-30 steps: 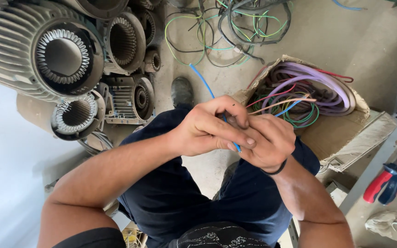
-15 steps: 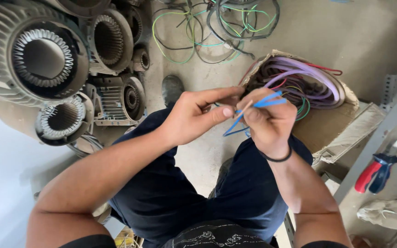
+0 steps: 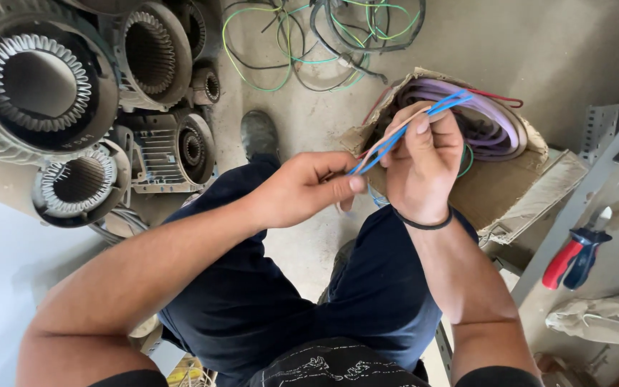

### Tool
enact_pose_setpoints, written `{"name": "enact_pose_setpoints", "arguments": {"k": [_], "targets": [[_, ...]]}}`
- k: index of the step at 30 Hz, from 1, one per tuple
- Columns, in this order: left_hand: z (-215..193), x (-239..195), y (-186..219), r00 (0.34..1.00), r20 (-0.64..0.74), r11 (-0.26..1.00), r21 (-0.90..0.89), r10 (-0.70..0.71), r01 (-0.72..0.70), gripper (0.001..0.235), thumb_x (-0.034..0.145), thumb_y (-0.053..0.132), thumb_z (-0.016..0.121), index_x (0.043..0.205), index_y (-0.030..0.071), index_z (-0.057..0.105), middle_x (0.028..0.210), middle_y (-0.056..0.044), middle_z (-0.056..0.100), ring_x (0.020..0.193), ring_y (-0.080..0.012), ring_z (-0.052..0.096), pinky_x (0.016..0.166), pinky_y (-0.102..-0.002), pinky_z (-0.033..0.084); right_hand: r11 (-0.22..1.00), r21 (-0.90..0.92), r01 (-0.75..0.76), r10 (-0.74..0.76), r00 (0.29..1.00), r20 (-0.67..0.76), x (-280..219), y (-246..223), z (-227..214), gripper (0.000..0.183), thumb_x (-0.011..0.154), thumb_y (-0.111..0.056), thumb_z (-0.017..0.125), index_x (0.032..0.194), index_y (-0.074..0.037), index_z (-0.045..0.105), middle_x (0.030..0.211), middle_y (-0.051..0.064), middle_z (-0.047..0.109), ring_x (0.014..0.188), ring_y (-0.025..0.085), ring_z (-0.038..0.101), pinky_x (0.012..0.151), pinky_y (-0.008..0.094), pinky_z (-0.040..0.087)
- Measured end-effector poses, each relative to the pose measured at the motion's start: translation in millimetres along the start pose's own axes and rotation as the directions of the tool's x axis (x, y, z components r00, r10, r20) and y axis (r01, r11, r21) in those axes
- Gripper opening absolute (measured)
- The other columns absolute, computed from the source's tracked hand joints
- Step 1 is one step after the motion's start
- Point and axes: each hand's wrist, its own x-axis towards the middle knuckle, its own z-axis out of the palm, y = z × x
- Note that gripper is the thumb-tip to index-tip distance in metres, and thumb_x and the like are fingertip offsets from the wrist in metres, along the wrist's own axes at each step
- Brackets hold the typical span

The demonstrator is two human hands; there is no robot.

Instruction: Sorting through a box of electrical wires and stripping the insulation from the ends using a wire stripper.

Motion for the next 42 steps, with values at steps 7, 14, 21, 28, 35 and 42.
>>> {"name": "enact_pose_setpoints", "arguments": {"k": [7,14,21,28,35,42], "targets": [[2,3,16,1.000,-0.003,0.994,0.106,-0.025,0.026,0.021,0.105,0.025,0.059,0.093,0.014,0.071,0.068,0.001,0.071,0.059,-0.0027,0.047,0.054,-0.019,0.041,0.999,0.036,0.008,-0.006,0.998,-0.057,4,7,-13,0.023,0.105,-0.028,0.060,0.098,-0.007,0.053,0.084,0.016,0.059,0.062,0.025,0.067,0.050,0.027,0.058],[-3,0,37,0.990,-0.134,0.988,0.153,0.050,-0.029,0.019,0.104,0.019,0.063,0.090,0.013,0.075,0.071,-0.001,0.073,0.070,-0.0048,0.057,0.066,-0.021,0.050,0.988,-0.152,0.024,-0.003,0.991,0.134,15,1,-36,0.043,0.102,-0.033,0.063,0.097,0.010,0.061,0.066,0.020,0.058,0.050,0.021,0.059,0.050,0.028,0.055],[-29,-2,52,0.982,-0.149,0.885,0.465,0.115,-0.032,0.019,0.104,0.006,0.057,0.107,-0.004,0.073,0.074,-0.002,0.068,0.049,-0.0087,0.041,0.047,-0.024,0.036,0.922,-0.368,0.122,-0.062,0.984,0.169,18,-61,-116,0.017,0.110,-0.029,0.066,0.104,-0.015,0.057,0.093,0.005,0.060,0.077,0.020,0.062,0.066,0.031,0.051],[-77,5,12,1.000,-0.021,0.461,0.887,0.010,0.014,0.015,0.103,0.019,0.065,0.095,0.008,0.070,0.064,-0.004,0.066,0.047,-0.0268,0.057,0.049,-0.039,0.044,0.362,-0.918,0.161,0.004,0.985,0.174,-1,-69,-182,0.015,0.109,0.009,0.061,0.121,0.014,0.068,0.098,0.021,0.065,0.077,0.025,0.050,0.075,0.035,0.042],[-126,38,-97,0.961,-0.103,0.255,0.952,-0.258,0.171,0.027,0.109,0.029,0.055,0.097,0.006,0.062,0.083,-0.018,0.071,0.069,-0.0448,0.066,0.065,-0.054,0.052,-0.159,-0.962,0.223,0.568,0.818,0.096,-2,10,-226,0.033,0.096,-0.014,0.067,0.128,-0.009,0.072,0.096,0.016,0.076,0.076,0.037,0.069,0.072,0.047,0.055],[-100,41,-172,0.936,-0.004,0.557,0.803,-0.352,0.213,0.026,0.102,0.030,0.054,0.100,0.011,0.071,0.084,-0.009,0.076,0.075,-0.0368,0.069,0.070,-0.046,0.052,-0.131,-0.961,0.243,0.489,0.859,0.151,20,44,-260,0.022,0.096,-0.017,0.070,0.111,-0.001,0.071,0.090,0.021,0.073,0.075,0.044,0.067,0.067,0.051,0.052]]}}
